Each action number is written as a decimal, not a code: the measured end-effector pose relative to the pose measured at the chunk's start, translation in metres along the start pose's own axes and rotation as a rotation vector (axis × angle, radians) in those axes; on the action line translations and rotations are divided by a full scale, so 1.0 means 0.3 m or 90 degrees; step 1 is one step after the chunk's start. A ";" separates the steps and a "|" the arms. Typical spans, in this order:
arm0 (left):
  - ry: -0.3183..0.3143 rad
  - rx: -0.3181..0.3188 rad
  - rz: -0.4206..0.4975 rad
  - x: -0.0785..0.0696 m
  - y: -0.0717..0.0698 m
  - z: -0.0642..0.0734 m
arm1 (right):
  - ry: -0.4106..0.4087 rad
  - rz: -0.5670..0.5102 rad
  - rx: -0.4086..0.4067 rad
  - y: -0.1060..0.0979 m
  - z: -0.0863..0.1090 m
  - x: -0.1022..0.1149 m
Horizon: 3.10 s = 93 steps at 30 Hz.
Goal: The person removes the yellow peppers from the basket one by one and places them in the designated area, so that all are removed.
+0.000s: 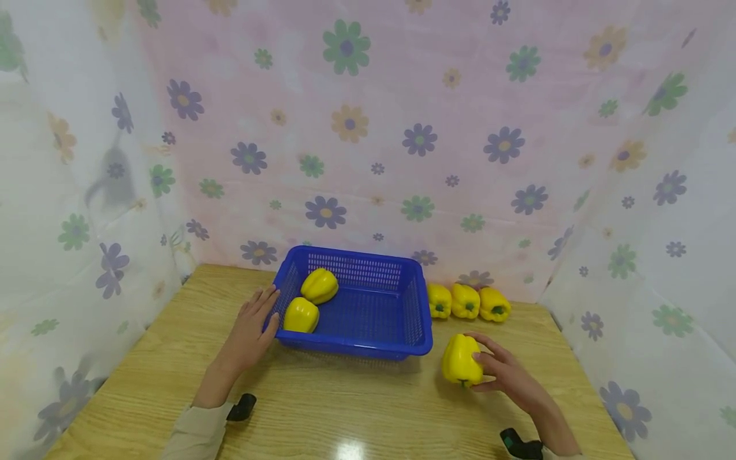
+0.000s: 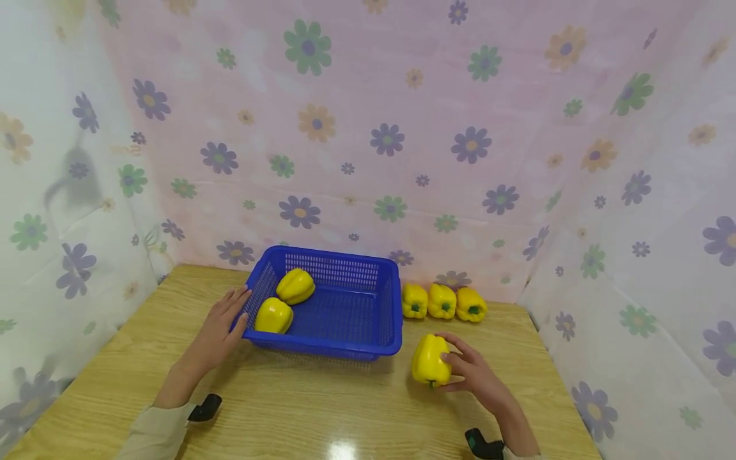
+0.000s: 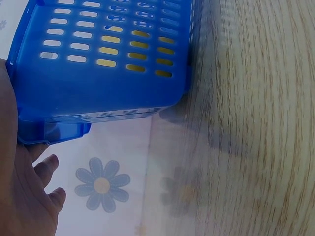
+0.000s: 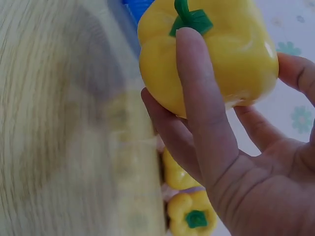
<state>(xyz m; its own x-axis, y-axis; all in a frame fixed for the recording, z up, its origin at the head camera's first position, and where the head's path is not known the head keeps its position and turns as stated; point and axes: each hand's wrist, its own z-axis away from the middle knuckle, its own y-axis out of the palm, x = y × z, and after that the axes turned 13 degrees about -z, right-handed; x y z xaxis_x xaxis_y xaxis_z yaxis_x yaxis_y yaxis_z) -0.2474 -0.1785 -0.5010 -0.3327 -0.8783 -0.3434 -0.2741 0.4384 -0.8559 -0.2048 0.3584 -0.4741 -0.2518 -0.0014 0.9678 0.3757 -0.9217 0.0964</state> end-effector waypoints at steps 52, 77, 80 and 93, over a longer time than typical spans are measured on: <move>0.000 0.005 0.007 0.007 0.004 -0.004 | 0.077 0.107 -0.024 -0.053 -0.283 0.034; -0.001 0.002 0.011 -0.002 -0.001 -0.002 | -0.025 0.397 -0.115 0.099 -0.184 0.141; -0.002 0.001 0.011 -0.003 -0.002 -0.001 | -0.060 0.462 -0.112 0.150 -0.165 0.180; 0.003 -0.001 0.005 0.004 0.000 -0.001 | -0.166 0.443 -0.073 0.362 -0.185 0.222</move>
<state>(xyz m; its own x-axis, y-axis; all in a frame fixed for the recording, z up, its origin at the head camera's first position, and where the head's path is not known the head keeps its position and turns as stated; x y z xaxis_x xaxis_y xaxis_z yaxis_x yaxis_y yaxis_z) -0.2480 -0.1795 -0.5013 -0.3392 -0.8737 -0.3487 -0.2732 0.4462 -0.8522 -0.2304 0.2368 -0.4120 0.2344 -0.5199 0.8214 0.2722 -0.7761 -0.5689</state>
